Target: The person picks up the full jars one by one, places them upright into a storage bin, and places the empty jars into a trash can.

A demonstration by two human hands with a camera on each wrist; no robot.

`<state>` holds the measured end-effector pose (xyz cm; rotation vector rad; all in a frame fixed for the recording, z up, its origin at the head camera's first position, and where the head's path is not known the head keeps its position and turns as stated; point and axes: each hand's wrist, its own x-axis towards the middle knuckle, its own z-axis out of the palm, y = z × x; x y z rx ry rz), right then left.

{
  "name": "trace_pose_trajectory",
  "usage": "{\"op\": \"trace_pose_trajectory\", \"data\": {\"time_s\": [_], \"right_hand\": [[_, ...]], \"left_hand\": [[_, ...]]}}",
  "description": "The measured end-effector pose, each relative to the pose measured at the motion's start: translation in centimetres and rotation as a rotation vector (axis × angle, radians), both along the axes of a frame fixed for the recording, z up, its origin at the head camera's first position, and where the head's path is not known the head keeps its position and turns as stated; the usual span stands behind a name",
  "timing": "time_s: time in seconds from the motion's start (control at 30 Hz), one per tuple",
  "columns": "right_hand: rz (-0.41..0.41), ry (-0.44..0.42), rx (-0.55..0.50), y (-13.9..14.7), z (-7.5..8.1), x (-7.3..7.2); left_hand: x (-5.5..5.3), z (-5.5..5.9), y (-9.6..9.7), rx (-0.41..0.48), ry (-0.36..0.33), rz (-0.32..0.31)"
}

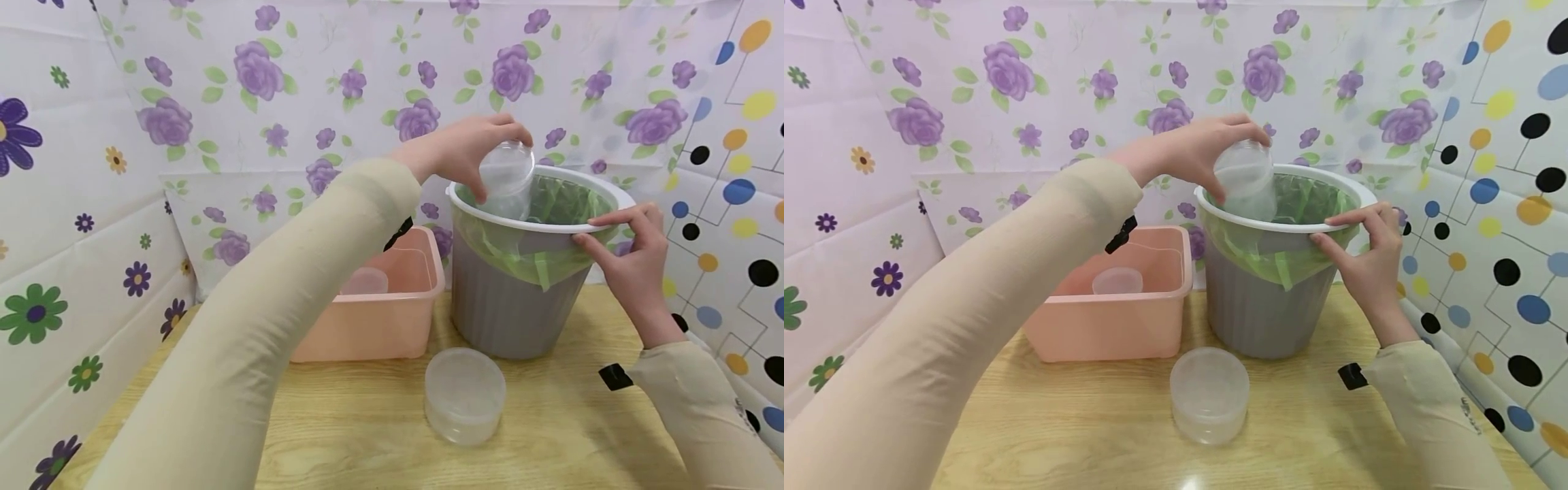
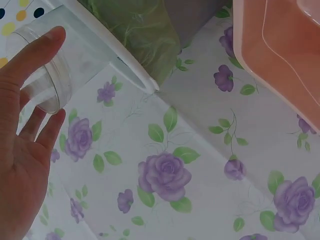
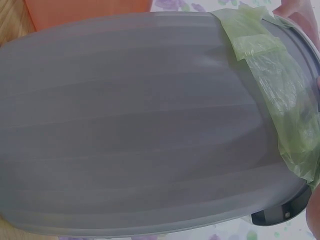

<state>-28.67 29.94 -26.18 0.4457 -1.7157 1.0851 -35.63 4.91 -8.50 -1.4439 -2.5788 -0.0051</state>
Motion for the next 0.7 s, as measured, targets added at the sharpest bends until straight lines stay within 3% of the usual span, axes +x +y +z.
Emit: {"op": "trace_pose_trajectory", "data": {"time_s": [0.37,0.7], "right_hand": [[-0.016,-0.052,-0.015,0.34,-0.19,-0.22],[-0.004,-0.043,-0.019,0.59,-0.37,-0.48]], "left_hand": [[0.50,-0.27,0.75,-0.120,0.016,-0.002],[0.55,-0.89,0.73,-0.146,0.009,-0.026]]}}
